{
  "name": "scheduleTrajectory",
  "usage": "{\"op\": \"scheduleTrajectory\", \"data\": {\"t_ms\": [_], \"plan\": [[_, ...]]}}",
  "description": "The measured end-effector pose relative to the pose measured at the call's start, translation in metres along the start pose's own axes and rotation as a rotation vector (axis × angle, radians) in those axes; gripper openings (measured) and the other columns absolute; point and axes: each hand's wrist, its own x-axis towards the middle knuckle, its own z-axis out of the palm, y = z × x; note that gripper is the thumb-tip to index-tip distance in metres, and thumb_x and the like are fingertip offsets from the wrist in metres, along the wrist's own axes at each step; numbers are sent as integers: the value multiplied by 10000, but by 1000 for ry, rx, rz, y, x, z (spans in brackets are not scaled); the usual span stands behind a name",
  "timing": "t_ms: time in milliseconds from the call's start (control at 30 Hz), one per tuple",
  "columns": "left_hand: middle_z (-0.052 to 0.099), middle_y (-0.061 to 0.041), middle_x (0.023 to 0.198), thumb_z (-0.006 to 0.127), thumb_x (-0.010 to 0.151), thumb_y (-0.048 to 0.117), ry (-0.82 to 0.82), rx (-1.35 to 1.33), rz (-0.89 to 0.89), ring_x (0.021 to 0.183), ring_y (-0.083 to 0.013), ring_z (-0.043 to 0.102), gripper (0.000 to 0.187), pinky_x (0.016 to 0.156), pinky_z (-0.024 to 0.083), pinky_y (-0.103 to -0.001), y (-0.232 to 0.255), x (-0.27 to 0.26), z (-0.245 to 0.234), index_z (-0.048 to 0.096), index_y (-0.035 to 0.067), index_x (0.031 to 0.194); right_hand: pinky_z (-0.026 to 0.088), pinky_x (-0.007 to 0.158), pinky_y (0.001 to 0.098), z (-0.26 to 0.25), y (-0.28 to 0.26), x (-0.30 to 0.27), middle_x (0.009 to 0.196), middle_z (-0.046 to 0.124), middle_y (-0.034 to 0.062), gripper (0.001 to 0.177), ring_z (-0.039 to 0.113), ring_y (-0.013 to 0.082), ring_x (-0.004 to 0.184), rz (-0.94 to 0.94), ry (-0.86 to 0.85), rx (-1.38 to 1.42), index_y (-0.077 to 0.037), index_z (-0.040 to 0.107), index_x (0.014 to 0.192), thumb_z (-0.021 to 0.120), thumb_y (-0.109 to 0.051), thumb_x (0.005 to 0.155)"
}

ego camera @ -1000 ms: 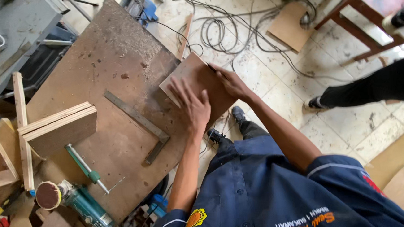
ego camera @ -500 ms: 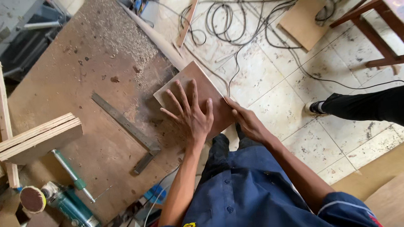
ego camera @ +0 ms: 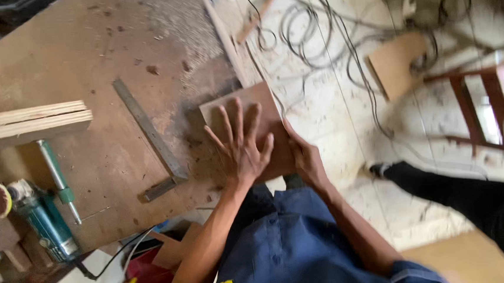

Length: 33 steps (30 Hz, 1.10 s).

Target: The person sands the surface and edges of a wooden block by hand with a piece of sandpaper.

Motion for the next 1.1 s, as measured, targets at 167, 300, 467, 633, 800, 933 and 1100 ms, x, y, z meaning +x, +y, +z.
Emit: {"op": "scheduleTrajectory", "data": {"t_ms": [167,300,467,633,800,933,1100], "plan": [[177,-95,1731,548,915,612,21,-83,28,1573,-456,112,764,1116,67,-846,-3,-3,17,345,388,1617,470,1083,544,13,11,71,1381,624,248,495,519,418,1321,-160,83,58,-107,561,1489,415,16,1032],[198,-97,1724,560,939,578,-11,-98,20,1566,-465,124,729,1106,24,-852,-3,3,1,348,386,1610,456,1092,559,5,7,23,1412,615,221,496,532,415,1332,-121,61,-13,-133,533,1519,394,-6,1060],[210,-110,1721,608,895,602,20,-95,44,1567,-468,143,807,1109,75,-862,-4,-4,6,327,384,1619,481,1058,523,11,22,56,1364,654,214,478,564,398,1299,-146,88,30,-129,562,1509,386,-14,1080],[206,-102,1719,537,931,606,22,-84,49,1562,-461,145,740,1116,82,-846,-3,-8,3,360,373,1610,474,1056,540,5,15,-6,1298,668,255,475,561,417,1298,-66,91,-27,-129,535,1515,429,-24,1064],[217,-114,1716,565,894,596,46,-87,57,1565,-462,137,765,1114,64,-855,-6,-3,11,383,359,1597,505,1021,505,15,35,45,1293,707,143,437,648,382,1211,-12,107,-62,-208,602,1476,419,-95,1096],[244,-132,1705,579,923,563,42,-91,60,1550,-475,168,734,1099,69,-861,-2,-7,8,385,361,1601,491,1015,532,13,77,24,1281,676,208,420,599,397,1223,-22,135,-9,-182,597,1472,442,-131,1085],[220,-113,1716,519,921,607,-17,-85,36,1554,-484,161,756,1097,59,-868,-4,-6,4,321,387,1617,493,1050,508,15,31,19,1269,694,197,421,570,379,1271,86,98,-150,-239,594,1472,481,-181,1070]]}}
